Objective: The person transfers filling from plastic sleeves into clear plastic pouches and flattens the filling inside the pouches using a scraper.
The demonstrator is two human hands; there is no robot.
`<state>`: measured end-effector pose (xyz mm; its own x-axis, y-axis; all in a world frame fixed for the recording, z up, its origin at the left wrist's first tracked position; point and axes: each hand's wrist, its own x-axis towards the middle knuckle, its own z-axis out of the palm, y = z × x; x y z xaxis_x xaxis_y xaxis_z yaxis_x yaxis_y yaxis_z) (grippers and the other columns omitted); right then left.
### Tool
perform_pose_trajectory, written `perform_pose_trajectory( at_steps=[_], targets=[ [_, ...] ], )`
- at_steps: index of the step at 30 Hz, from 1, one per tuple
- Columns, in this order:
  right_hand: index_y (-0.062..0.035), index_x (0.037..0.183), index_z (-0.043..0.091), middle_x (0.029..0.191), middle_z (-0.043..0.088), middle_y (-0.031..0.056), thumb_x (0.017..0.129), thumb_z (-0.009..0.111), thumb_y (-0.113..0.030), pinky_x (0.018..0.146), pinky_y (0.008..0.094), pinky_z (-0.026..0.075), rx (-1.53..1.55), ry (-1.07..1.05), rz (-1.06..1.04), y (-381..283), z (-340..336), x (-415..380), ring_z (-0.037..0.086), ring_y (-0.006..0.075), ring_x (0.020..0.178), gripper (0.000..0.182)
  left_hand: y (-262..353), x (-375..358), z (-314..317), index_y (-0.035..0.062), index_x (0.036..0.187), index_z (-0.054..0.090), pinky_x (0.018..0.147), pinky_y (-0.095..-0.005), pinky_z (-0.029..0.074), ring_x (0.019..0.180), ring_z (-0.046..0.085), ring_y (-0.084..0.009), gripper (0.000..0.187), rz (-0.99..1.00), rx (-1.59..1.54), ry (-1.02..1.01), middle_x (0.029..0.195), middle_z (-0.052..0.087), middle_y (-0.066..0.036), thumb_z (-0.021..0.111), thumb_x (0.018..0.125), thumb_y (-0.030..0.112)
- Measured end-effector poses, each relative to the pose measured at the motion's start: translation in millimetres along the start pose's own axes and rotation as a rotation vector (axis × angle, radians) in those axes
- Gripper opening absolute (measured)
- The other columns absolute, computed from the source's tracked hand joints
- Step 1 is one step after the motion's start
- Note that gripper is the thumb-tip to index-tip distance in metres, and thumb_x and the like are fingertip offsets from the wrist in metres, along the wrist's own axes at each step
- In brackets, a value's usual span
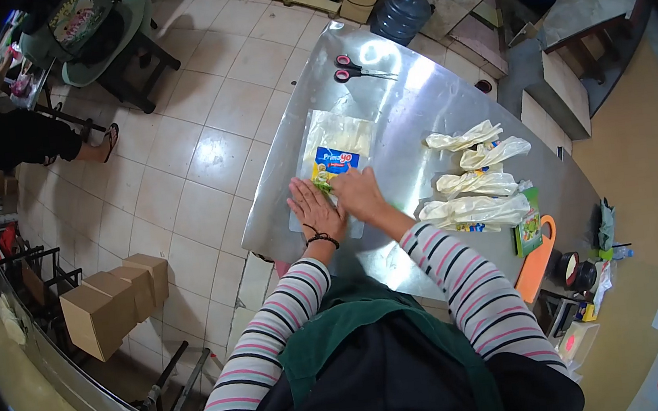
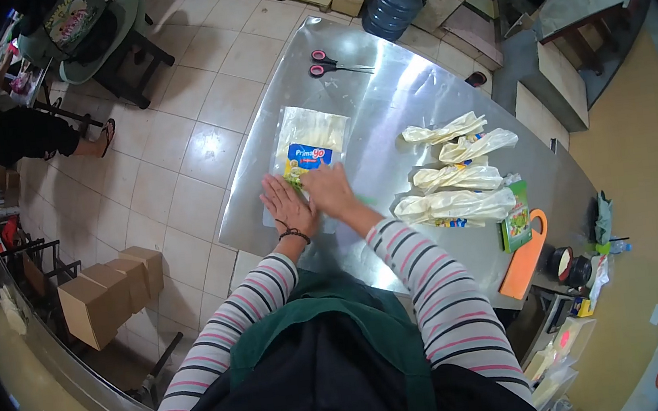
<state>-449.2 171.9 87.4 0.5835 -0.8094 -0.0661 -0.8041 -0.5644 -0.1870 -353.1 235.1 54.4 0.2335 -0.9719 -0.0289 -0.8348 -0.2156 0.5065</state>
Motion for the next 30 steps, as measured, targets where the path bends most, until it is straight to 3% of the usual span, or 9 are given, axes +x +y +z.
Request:
perform_pose_trajectory(
  at_steps=[2, 4, 7, 17, 23, 28, 30],
  targets=[
    [-0.0143, 0.082, 0.054, 0.08, 0.058, 0.0018, 0.079, 0.047, -0.017, 0.068, 0.0408, 0.031, 0.104, 0.02, 0.003, -3, 10, 0, 0.052, 0.0211, 0.079, 0.008, 0, 0, 0, -0.0116, 0.132, 0.015, 0.104, -0.0522, 0.002, 0.132, 0.001, -0.0386, 0.082, -0.036, 0.259, -0.113, 0.139, 0.008, -0.029, 0.038, 0.082, 0.049],
    [-0.0143, 0.087, 0.055, 0.08, 0.056, 0.0018, 0.077, 0.048, -0.015, 0.071, 0.0399, 0.031, -0.043, 0.112, -0.022, 2, 6, 18, 0.052, 0.0193, 0.085, 0.012, 1, -2, -3, -0.0116, 0.132, 0.015, 0.104, -0.0525, 0.002, 0.132, 0.001, -0.0388, 0.082, -0.04, 0.202, -0.11, 0.139, 0.008, -0.029, 0.037, 0.082, 0.05],
    [-0.0144, 0.086, 0.054, 0.081, 0.056, 0.0011, 0.077, 0.048, -0.015, 0.071, 0.0396, 0.031, -0.052, 0.042, -0.037, 9, -3, 44, 0.052, 0.0191, 0.086, 0.011, 1, 0, -4, -0.0116, 0.132, 0.015, 0.104, -0.0527, 0.001, 0.132, 0.002, -0.0391, 0.081, -0.025, 0.148, -0.092, 0.139, 0.009, -0.03, 0.036, 0.082, 0.05],
    [-0.0143, 0.085, 0.054, 0.083, 0.055, 0.0019, 0.076, 0.049, -0.014, 0.073, 0.0412, 0.033, -0.177, 0.147, 0.038, 13, -6, 61, 0.052, 0.0195, 0.085, 0.011, 2, 1, -5, -0.0117, 0.131, 0.017, 0.104, -0.0529, 0.002, 0.131, 0.003, -0.0401, 0.08, -0.016, 0.128, -0.101, 0.139, 0.01, -0.03, 0.036, 0.083, 0.049],
    [-0.0118, 0.082, 0.051, 0.078, 0.05, 0.0018, 0.072, 0.05, -0.017, 0.067, 0.0351, 0.035, -0.234, 0.142, -0.243, 3, -12, -5, 0.05, 0.0188, 0.078, 0.011, -1, 0, -3, -0.0118, 0.132, 0.014, 0.103, -0.0528, 0.001, 0.132, 0.0, -0.0402, 0.082, -0.009, 0.144, -0.12, 0.14, 0.006, -0.03, 0.038, 0.082, 0.048],
    [-0.0131, 0.08, 0.049, 0.075, 0.047, 0.0008, 0.07, 0.053, -0.019, 0.066, 0.0326, 0.035, -0.258, 0.23, -0.241, 44, -17, 25, 0.048, 0.0177, 0.075, 0.012, 2, 1, -7, -0.0121, 0.132, 0.012, 0.103, -0.0531, 0.001, 0.131, 0.0, -0.0407, 0.082, -0.002, 0.119, -0.116, 0.139, 0.006, -0.03, 0.039, 0.082, 0.047],
    [-0.0137, 0.079, 0.049, 0.074, 0.047, 0.001, 0.071, 0.052, -0.02, 0.067, 0.0323, 0.035, -0.292, 0.227, -0.369, 47, -18, 37, 0.048, 0.0169, 0.075, 0.01, 1, 0, -8, -0.0122, 0.132, 0.012, 0.103, -0.0531, 0.001, 0.131, 0.0, -0.041, 0.082, 0.003, 0.121, -0.121, 0.139, 0.006, -0.031, 0.04, 0.082, 0.047]
  ],
)
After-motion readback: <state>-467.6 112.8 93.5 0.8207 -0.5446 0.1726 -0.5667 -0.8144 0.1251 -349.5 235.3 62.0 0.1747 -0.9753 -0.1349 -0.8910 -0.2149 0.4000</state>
